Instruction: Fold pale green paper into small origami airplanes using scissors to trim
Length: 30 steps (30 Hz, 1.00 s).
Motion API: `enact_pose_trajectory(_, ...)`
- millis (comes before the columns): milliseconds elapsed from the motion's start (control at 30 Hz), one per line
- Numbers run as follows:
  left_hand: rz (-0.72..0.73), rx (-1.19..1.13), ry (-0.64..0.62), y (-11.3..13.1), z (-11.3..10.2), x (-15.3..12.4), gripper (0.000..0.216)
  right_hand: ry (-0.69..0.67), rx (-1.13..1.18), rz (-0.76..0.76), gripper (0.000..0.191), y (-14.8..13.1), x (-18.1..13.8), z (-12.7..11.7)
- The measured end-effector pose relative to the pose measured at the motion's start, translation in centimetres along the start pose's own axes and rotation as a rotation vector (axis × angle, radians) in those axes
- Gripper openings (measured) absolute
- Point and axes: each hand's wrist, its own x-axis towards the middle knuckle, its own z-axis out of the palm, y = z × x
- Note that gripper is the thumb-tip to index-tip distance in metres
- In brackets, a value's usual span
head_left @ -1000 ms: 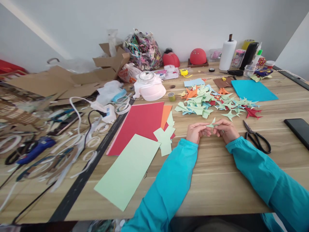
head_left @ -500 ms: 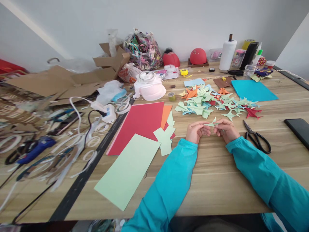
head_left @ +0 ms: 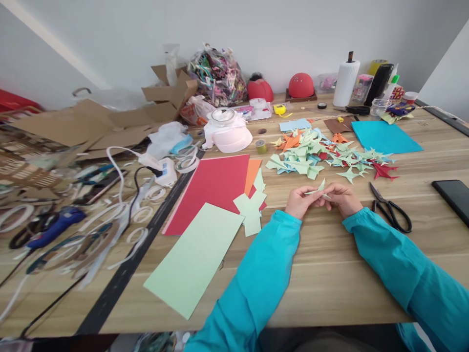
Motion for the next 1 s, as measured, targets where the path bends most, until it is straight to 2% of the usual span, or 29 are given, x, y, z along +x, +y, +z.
enact_pose_trajectory(200, -0.009, 0.035, -0.037, -0.01, -0.24, 0.12, 0.036, -0.071, -0.064, -0.039, 0.017, -0.04, -0.14, 0.09)
enact_pose_trajectory(400, -0.043, 0.058, 0.006, 0.09, -0.29, 0.12, 0.041, -0.002, -0.076, 0.027, 0.023, -0.37, -0.23, 0.45)
enact_pose_trajectory(700, -0.02, 0.098, -0.029, 0.04, -0.4, 0.2, 0.039, 0.042, -0.076, 0.066, 0.026, -0.66, -0.28, 0.68)
enact_pose_trajectory(1000, -0.012, 0.129, -0.059, -0.23, -0.83, 0.3, 0.035, 0.005, -0.042, 0.116, 0.022, -0.81, -0.37, 0.59)
